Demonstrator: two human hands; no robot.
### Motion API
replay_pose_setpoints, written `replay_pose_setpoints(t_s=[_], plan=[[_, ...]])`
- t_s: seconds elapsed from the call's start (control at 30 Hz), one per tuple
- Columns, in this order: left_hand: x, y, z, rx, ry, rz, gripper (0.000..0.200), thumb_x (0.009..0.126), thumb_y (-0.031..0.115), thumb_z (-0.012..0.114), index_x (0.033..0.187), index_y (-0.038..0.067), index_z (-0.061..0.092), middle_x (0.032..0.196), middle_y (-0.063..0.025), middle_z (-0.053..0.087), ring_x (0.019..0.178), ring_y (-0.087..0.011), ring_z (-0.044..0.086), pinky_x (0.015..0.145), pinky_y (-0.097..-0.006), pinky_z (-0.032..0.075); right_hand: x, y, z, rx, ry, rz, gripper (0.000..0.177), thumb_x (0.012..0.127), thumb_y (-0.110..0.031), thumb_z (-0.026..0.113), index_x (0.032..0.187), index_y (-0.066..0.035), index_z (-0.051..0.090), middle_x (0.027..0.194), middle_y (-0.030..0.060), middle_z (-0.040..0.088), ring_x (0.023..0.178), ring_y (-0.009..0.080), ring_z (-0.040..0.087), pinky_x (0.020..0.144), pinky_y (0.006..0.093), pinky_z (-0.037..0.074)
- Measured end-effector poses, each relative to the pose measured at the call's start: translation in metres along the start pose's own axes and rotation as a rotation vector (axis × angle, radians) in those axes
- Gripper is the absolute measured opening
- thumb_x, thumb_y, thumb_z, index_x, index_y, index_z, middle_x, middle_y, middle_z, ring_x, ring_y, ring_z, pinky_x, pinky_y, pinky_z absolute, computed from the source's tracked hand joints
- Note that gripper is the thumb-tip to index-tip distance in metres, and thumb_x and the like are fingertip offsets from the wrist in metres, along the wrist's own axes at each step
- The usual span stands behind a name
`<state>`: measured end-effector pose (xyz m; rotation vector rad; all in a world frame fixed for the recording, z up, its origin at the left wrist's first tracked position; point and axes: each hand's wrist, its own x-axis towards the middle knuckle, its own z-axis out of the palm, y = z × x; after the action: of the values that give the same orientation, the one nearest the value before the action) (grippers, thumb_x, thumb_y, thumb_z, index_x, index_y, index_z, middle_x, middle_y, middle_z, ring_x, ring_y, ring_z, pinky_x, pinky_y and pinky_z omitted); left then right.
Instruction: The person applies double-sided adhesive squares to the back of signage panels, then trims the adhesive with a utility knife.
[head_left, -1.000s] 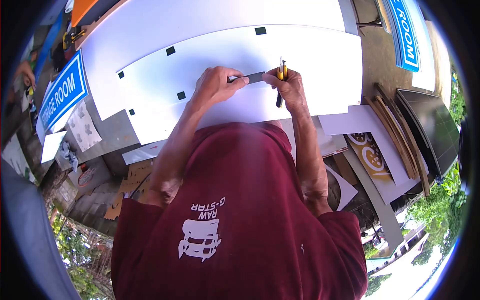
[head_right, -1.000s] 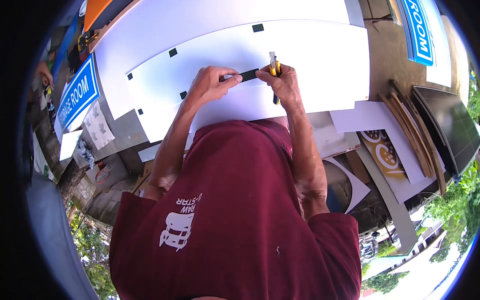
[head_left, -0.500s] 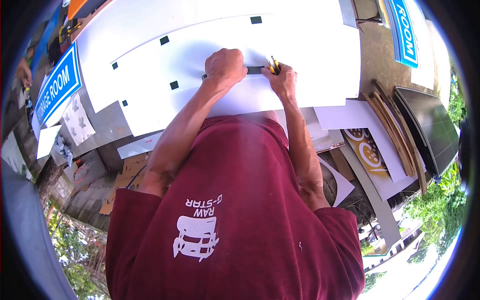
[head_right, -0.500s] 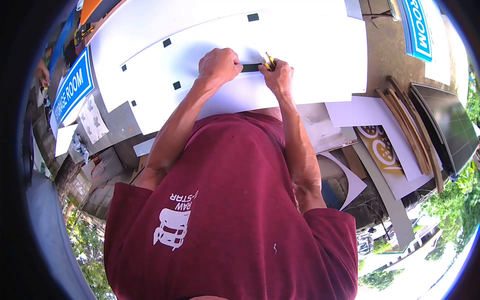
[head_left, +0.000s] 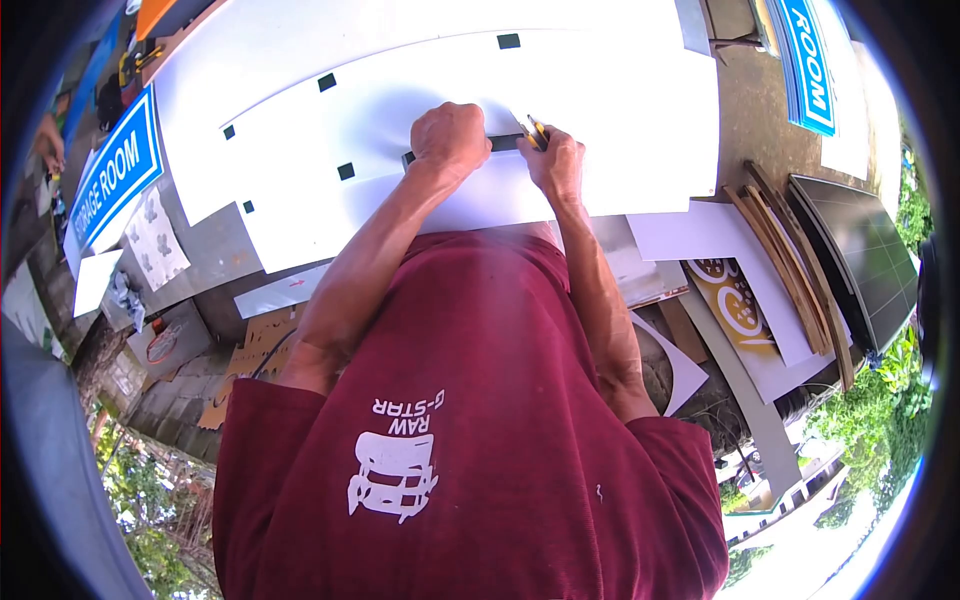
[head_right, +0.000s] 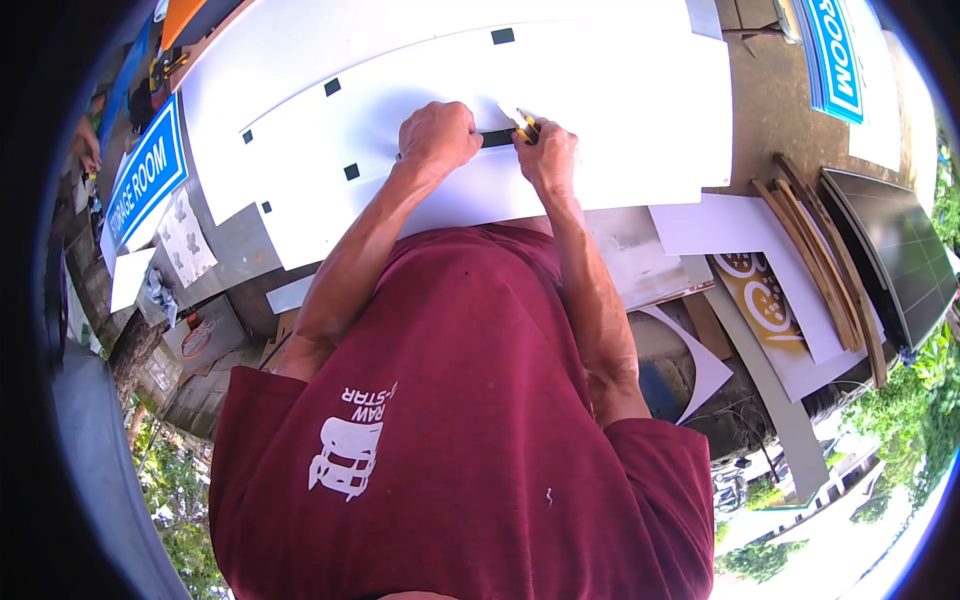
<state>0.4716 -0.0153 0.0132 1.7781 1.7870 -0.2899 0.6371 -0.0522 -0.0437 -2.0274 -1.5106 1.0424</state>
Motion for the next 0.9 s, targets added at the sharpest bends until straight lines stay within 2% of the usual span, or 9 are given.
replay_pose_setpoints(t_s=[0.13,0.23,0.33,0.43,0.53,0.73,0.77,0.87,0.9], plan=[[0.0,0.002,0.001,0.011,-0.006,-0.002,0.015,0.08,0.021,0.071,0.087,0.01,0.078,0.083,-0.0145,0.074,0.083,-0.0316,0.073,0.079,-0.0426,0.056,0.001,0.001,0.004,-0.021,0.023,-0.01,0.035,0.078,-0.022,0.077,0.097,0.007,0.072,0.078,0.0209,0.071,0.071,0.0316,0.071,0.07,0.0406,0.055],[-0.001,0.003,0.0,0.013,-0.009,-0.01,0.015,0.079,0.02,0.071,0.086,0.009,0.078,0.081,-0.0147,0.074,0.082,-0.0319,0.072,0.078,-0.0426,0.056,0.004,-0.005,0.0,-0.137,-0.038,0.058,0.036,0.077,-0.023,0.078,0.097,0.006,0.072,0.081,0.0218,0.072,0.075,0.0355,0.072,0.073,0.0428,0.056],[-0.003,0.002,0.0,0.011,-0.006,-0.018,0.014,0.079,0.02,0.071,0.085,0.009,0.078,0.079,-0.0148,0.073,0.079,-0.0322,0.072,0.076,-0.0423,0.056,0.007,-0.01,-0.003,-0.201,-0.055,0.1,0.038,0.077,-0.027,0.079,0.101,0.002,0.072,0.084,0.0216,0.073,0.083,0.0375,0.072,0.078,0.0458,0.056],[-0.004,0.0,0.003,0.006,0.001,-0.022,0.014,0.078,0.02,0.071,0.084,0.009,0.077,0.076,-0.0147,0.073,0.077,-0.0323,0.072,0.074,-0.0423,0.056,0.01,-0.018,-0.009,-0.254,-0.082,0.131,0.043,0.077,-0.033,0.078,0.102,0.001,0.071,0.088,0.0217,0.073,0.085,0.0376,0.072,0.08,0.0471,0.055],[-0.003,0.002,0.001,-0.007,0.03,-0.006,0.013,0.077,0.017,0.072,0.081,0.005,0.076,0.075,-0.0166,0.072,0.075,-0.0324,0.072,0.07,-0.0413,0.057,0.009,-0.018,-0.005,-0.281,-0.041,0.095,0.044,0.076,-0.038,0.078,0.096,0.0,0.07,0.086,0.0209,0.073,0.082,0.0375,0.072,0.078,0.0485,0.054],[-0.009,0.002,0.001,-0.007,0.027,0.028,0.013,0.076,0.016,0.071,0.081,0.004,0.075,0.079,-0.0179,0.073,0.077,-0.033,0.073,0.07,-0.0413,0.058,-0.005,-0.008,-0.005,-0.285,-0.085,0.049,0.047,0.075,-0.037,0.08,0.098,-0.001,0.062,0.087,0.0182,0.072,0.086,0.0374,0.071,0.081,0.047,0.053],[-0.01,0.002,0.002,0.0,0.035,0.038,0.013,0.076,0.016,0.071,0.081,0.004,0.075,0.08,-0.018,0.073,0.077,-0.0331,0.073,0.07,-0.0413,0.058,-0.009,-0.005,-0.01,-0.302,-0.154,0.066,0.053,0.075,-0.035,0.081,0.105,0.0,0.055,0.093,0.0207,0.071,0.092,0.0392,0.069,0.084,0.0468,0.052],[-0.007,0.0,0.006,0.018,0.031,0.046,0.016,0.08,0.022,0.072,0.083,0.007,0.077,0.077,-0.015,0.073,0.077,-0.0325,0.072,0.073,-0.0431,0.056,-0.028,0.004,-0.02,-0.161,-0.151,0.147,0.058,0.074,-0.034,0.083,0.106,0.002,0.05,0.098,0.0249,0.069,0.095,0.0422,0.067,0.085,0.0488,0.051],[-0.009,0.0,0.009,0.028,0.029,0.057,0.016,0.08,0.021,0.072,0.083,0.007,0.077,0.077,-0.0156,0.073,0.077,-0.0329,0.072,0.073,-0.0434,0.056,-0.036,0.003,-0.027,-0.054,-0.188,0.159,0.055,0.08,-0.034,0.078,0.105,0.004,0.047,0.1,0.0288,0.066,0.096,0.0443,0.066,0.086,0.051,0.05]])
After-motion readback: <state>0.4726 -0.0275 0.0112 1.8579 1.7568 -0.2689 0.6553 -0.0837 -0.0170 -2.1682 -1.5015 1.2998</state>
